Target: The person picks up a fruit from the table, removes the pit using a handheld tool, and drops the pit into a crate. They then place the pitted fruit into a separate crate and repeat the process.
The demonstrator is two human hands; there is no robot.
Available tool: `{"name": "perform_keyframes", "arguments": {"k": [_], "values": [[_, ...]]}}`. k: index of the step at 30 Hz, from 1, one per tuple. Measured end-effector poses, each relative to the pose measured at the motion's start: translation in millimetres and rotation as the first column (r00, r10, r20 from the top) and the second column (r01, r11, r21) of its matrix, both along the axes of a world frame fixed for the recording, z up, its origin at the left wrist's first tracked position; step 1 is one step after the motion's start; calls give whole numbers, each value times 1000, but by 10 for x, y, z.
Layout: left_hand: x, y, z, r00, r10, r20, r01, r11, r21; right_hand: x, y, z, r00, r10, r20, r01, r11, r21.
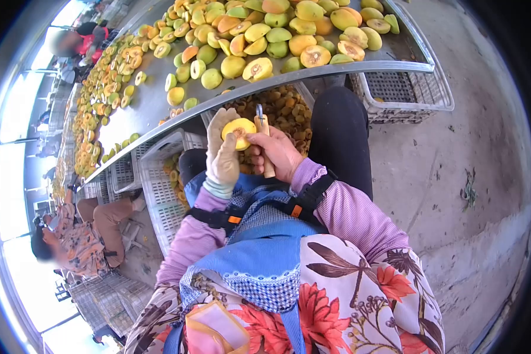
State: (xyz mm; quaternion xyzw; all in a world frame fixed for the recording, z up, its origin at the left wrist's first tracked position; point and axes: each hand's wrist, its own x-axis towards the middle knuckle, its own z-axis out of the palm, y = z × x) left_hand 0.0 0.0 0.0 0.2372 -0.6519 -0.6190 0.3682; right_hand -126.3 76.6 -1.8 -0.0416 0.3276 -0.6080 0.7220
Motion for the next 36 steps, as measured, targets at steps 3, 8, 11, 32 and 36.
{"name": "perform_keyframes", "arguments": {"k": [3, 8, 11, 32, 36], "values": [[-5, 116, -154, 985, 167, -49, -154, 967, 203, 97, 16, -4, 984, -3, 177, -4, 999, 41], [14, 156, 33, 981, 101, -166, 17, 808, 589, 77, 38, -24, 974, 61, 216, -60, 998, -11], [-39, 191, 26, 959, 213, -186, -61, 798, 600, 67, 55, 14, 997, 78, -11, -77, 997, 7], [-248, 68, 98, 878, 466, -111, -386, 825, 412, 182, 54, 4, 358, 14, -934, -307, 946, -103], [-161, -14, 87, 924, 376, -70, -281, 791, 543, 203, 47, -3, 392, 32, -919, -353, 928, -119]]}}
